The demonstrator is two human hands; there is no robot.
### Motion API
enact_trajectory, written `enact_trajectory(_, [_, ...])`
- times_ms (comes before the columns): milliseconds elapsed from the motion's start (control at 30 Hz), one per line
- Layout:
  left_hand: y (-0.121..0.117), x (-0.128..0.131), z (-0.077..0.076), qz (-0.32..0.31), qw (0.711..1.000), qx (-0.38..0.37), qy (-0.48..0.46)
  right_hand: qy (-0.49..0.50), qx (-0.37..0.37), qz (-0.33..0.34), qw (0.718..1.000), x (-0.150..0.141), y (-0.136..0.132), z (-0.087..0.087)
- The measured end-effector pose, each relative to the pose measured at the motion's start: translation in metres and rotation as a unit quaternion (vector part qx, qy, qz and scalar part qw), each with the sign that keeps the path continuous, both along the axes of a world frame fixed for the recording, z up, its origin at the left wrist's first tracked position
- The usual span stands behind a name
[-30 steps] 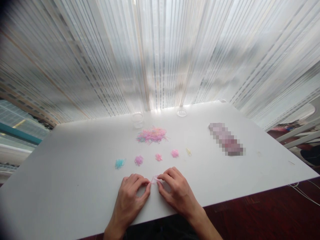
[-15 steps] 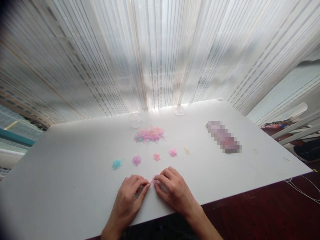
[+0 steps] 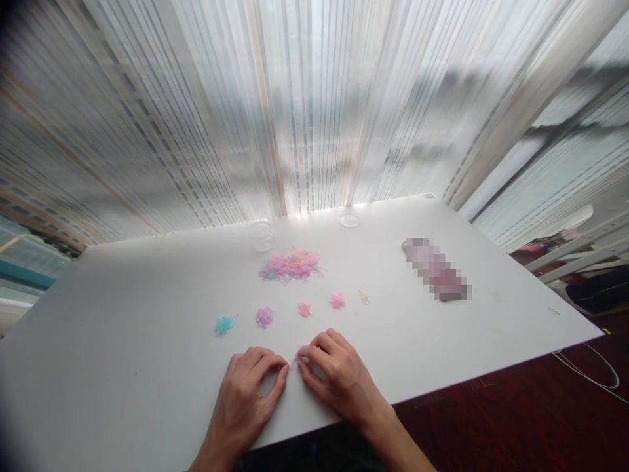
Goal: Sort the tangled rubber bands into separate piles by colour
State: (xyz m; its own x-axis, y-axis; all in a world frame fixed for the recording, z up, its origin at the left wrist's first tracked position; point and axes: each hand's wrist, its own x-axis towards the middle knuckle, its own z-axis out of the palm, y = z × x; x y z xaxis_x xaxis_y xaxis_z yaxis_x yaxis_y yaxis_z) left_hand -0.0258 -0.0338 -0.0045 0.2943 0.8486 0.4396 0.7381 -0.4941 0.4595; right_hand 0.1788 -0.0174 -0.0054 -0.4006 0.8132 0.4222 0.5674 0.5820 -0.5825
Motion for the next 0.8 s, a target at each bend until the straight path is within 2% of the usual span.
enact_trajectory(300, [0.0027, -0.0002, 0.0015, -0.023, 1.000, -0.004, -0.007, 0.004, 0.003, -0.004, 1.000, 0.0003, 0.0029, -0.0006])
enact_trajectory(533, [0.0022, -0.0002, -0.0003, -0.017, 0.999, 0.039, -0.014, 0.000, 0.011, -0.008, 1.000, 0.0000, 0.0021, -0.0034])
enact_trajectory(800, [0.0001, -0.0001, -0.0034, -0.009, 0.999, 0.042, -0.015, 0.000, 0.013, -0.006, 1.000, 0.0012, 0.0009, -0.0054])
